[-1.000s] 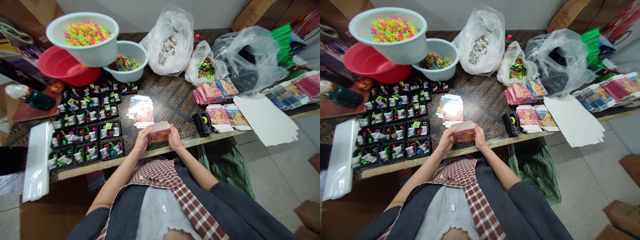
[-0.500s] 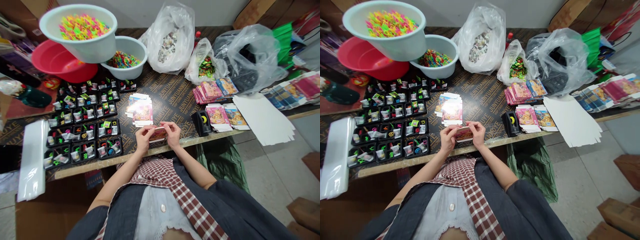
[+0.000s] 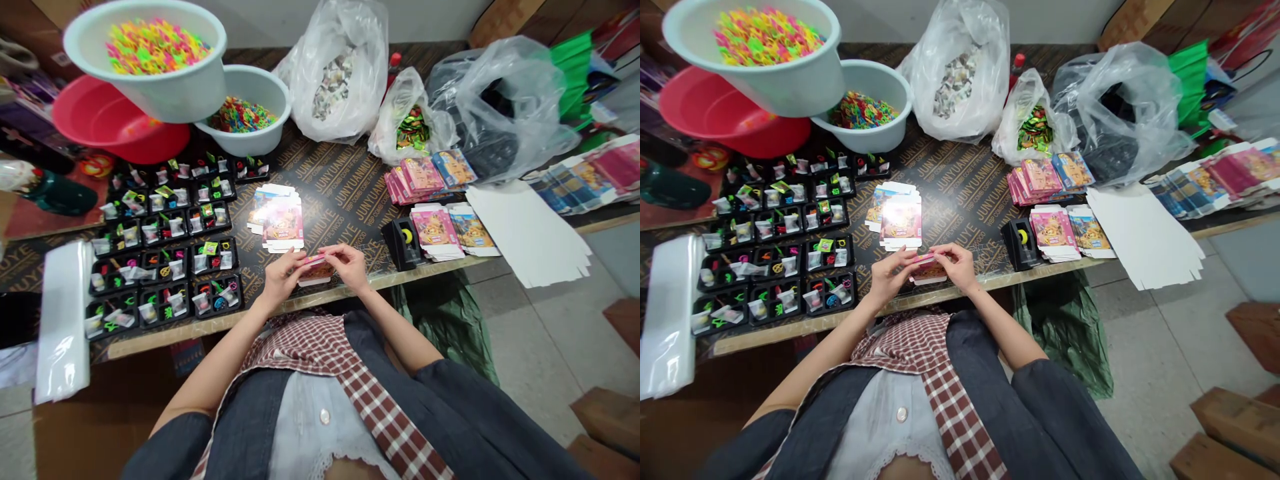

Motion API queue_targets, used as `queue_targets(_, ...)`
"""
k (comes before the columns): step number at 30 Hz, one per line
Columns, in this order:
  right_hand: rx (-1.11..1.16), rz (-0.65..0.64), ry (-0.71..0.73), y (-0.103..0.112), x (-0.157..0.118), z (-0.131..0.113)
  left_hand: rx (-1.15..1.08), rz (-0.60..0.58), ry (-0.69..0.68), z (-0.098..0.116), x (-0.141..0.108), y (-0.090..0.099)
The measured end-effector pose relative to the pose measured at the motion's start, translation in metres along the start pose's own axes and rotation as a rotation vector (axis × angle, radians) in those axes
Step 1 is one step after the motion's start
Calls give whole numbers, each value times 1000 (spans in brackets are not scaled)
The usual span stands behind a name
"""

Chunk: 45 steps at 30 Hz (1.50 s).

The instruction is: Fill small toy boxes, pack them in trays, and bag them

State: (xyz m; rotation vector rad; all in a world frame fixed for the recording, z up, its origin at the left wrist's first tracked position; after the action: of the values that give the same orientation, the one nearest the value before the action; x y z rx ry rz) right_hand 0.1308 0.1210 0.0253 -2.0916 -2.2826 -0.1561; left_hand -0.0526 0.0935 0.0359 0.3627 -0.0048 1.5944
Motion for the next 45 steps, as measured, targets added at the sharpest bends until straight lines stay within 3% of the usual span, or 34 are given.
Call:
queue_targets(5, -128, -100, 149, 5, -8, 2, 167, -79, -196, 4, -6, -4)
queue_targets(11, -325, -36, 249, 16, -15, -8, 531, -296, -303, 23, 9, -51)
queue_targets(12, -387, 1, 270, 28, -16, -13, 598, -324, -321, 26, 10, -58)
queue_targets(14, -517, 170, 293, 73, -21, -23, 708, -335, -366, 33, 11, -63)
queue_targets(18, -761, 626, 183, 199, -46, -26, 790, -310, -464, 37, 5, -66)
queue_targets(20, -849, 667, 62, 242, -51, -12, 782, -305, -502, 35, 1, -69)
queue_targets(22, -880, 568, -45, 262, -47, 7, 784, -283, -514, 33, -1, -71)
queue_targets(25, -823, 369, -110, 260, -34, 27, 826, -263, -516, 32, -2, -75)
queue_targets(28, -754, 298, -80, 248, -26, 26, 832, -264, -521, 33, -3, -78)
queue_targets(32, -638, 412, -37, 249, -32, 17, 800, -266, -521, 34, -2, -81)
queue_targets(36, -420, 586, -136, 264, -58, 30, 797, -232, -531, 36, 0, -81)
queue_targets(41, -311, 634, -231, 263, -79, 59, 694, -194, -525, 38, 3, -77)
queue_targets(45, -329, 671, -206, 260, -80, 70, 667, -176, -508, 35, 3, -75)
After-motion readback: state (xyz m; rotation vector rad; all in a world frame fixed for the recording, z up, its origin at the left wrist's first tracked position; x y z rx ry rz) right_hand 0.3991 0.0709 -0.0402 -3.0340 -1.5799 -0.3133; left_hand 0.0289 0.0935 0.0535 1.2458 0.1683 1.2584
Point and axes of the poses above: each hand's wrist, its own x-axis towards the middle knuckle, its own y-axis out of the back of the hand, z = x × y, the point moved 9 cm from there along x, towards the middle knuckle, and after that the axes turned 1 degree about z, right-handed, at the moved point
